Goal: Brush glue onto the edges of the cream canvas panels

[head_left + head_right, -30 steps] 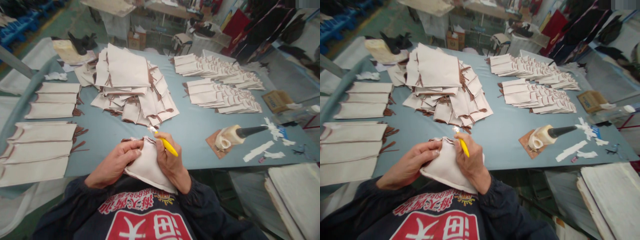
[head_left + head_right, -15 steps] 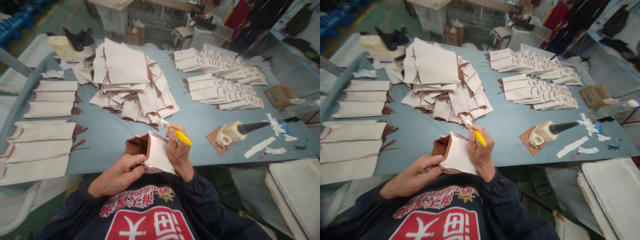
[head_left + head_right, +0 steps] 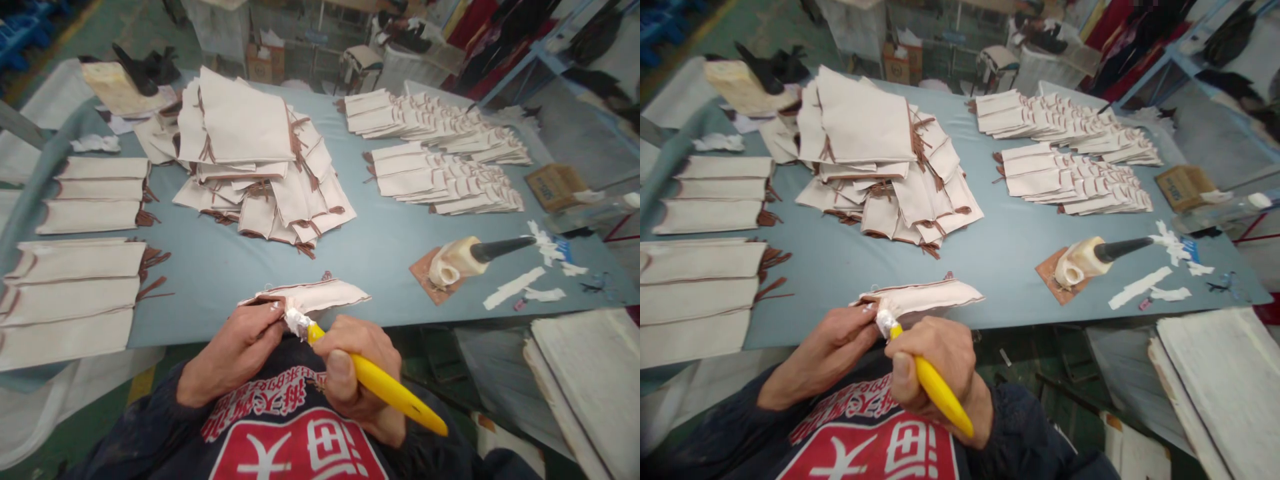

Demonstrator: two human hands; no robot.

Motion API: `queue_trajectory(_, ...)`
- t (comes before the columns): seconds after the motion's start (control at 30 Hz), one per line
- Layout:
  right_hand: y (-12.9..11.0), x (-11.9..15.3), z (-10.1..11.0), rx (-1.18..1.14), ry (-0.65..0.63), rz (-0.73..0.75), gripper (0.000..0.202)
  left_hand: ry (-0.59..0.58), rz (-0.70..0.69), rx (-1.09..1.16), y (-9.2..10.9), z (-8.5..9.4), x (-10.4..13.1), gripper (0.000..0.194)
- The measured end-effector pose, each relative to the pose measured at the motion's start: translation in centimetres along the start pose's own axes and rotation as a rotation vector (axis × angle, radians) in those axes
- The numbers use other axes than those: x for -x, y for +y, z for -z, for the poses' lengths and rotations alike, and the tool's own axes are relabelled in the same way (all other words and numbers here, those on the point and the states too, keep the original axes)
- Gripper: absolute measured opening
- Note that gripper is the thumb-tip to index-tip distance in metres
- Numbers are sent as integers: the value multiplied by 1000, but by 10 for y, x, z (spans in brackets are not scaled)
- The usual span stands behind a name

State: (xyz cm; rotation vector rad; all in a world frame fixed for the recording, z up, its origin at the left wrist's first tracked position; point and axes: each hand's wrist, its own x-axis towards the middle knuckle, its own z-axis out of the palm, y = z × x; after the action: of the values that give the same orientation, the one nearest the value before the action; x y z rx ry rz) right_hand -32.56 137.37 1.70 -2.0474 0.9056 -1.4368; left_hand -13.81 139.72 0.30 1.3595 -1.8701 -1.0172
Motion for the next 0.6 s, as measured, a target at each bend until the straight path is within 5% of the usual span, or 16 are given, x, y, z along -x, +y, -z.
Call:
queue_trajectory(0.13,5,1,2,78,72,-109,14,40,-30,-38,0,-1,1,27)
queue_trajectory(0.27,-2,-3,-1,18,-39,3,16,35,-19,9,0,-2,1,27)
queue_trajectory(0.43,4,0,0,71,92,-127,13,73,24,3,0,-1,2,26)
queue_trajectory(0.6,-2,3,-13,6,2,-33,16,38,111,114,3,-2,-1,31)
